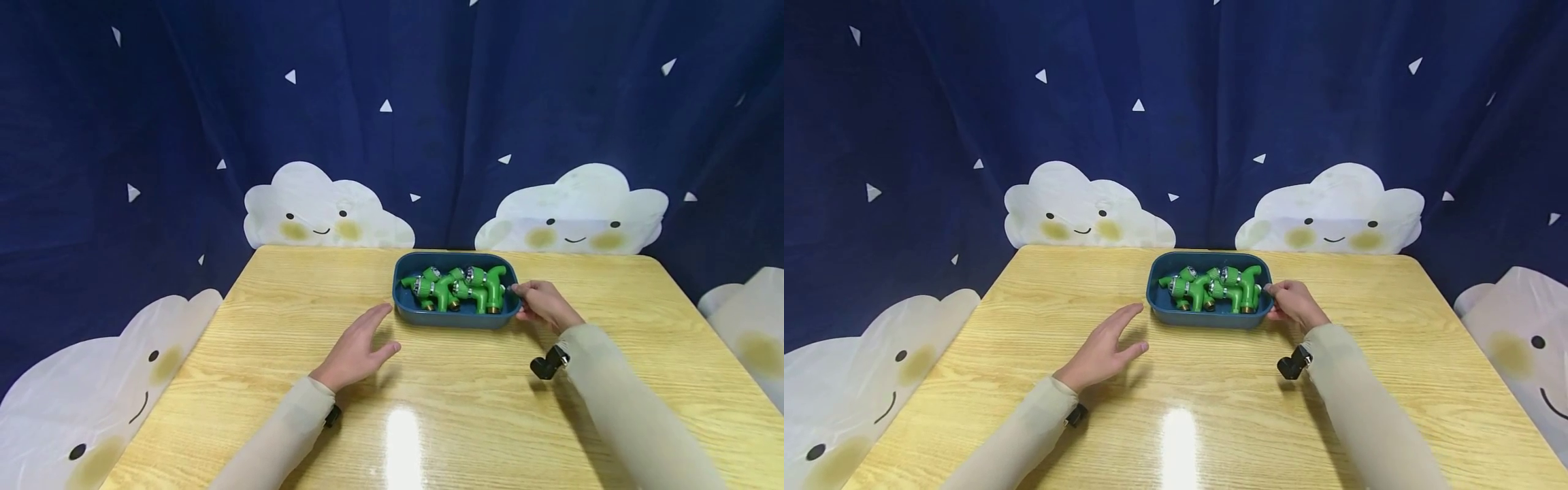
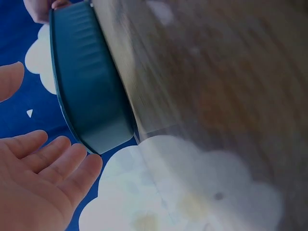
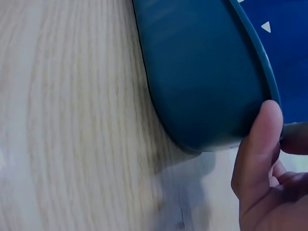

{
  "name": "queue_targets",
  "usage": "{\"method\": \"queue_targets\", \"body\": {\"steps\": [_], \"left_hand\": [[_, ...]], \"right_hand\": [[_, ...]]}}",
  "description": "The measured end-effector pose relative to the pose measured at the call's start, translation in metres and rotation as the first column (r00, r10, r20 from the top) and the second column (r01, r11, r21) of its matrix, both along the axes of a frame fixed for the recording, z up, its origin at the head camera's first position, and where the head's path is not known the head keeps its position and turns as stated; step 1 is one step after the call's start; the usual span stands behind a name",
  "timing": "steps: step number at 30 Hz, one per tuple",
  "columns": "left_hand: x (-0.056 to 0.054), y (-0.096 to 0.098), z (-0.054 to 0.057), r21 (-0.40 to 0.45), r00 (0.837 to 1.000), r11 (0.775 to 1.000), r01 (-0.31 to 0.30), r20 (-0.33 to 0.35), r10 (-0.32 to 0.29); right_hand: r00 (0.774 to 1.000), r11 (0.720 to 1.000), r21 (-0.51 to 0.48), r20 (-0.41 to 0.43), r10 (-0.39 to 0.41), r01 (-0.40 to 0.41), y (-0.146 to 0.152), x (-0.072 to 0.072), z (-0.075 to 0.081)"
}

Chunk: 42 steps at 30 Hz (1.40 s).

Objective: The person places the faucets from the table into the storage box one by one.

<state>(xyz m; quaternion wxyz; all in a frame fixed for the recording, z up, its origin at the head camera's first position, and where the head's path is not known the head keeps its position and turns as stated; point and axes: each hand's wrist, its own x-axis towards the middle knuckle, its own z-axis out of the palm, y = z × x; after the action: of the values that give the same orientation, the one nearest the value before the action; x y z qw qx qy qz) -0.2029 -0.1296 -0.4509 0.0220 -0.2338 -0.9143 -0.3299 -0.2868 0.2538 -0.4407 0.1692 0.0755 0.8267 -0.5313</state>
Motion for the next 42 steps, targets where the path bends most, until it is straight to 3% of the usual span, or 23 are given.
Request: {"method": "queue_targets", "body": {"steps": [12, 19, 31, 38, 40, 42], "left_hand": [[-0.004, -0.003, -0.003, -0.005, 1.000, 1.000, 0.010, -0.012, -0.010], [-0.006, -0.002, 0.002, -0.011, 0.999, 1.000, 0.020, -0.027, -0.020], [-0.010, 0.001, 0.006, 0.001, 0.999, 1.000, 0.011, -0.032, -0.011], [-0.008, -0.002, 0.012, -0.053, 1.000, 0.998, -0.016, -0.025, 0.015], [-0.008, -0.004, 0.017, -0.073, 0.999, 0.997, -0.030, -0.029, 0.028], [-0.006, -0.006, 0.023, -0.089, 0.998, 0.995, -0.049, -0.043, 0.045]], "right_hand": [[0.998, 0.996, -0.061, -0.003, -0.069, 0.069, -0.011, -0.015, -0.004], [0.998, 0.994, -0.087, 0.011, -0.067, 0.067, -0.012, -0.020, 0.001], [0.996, 0.994, -0.069, 0.024, -0.088, 0.090, -0.012, -0.023, 0.001], [1.000, 0.991, -0.130, 0.004, -0.025, 0.025, -0.003, -0.021, 0.003], [1.000, 0.995, -0.093, -0.013, 0.020, -0.021, 0.005, -0.015, 0.008], [0.994, 0.995, 0.034, -0.061, 0.091, -0.089, 0.016, -0.006, 0.015]]}}
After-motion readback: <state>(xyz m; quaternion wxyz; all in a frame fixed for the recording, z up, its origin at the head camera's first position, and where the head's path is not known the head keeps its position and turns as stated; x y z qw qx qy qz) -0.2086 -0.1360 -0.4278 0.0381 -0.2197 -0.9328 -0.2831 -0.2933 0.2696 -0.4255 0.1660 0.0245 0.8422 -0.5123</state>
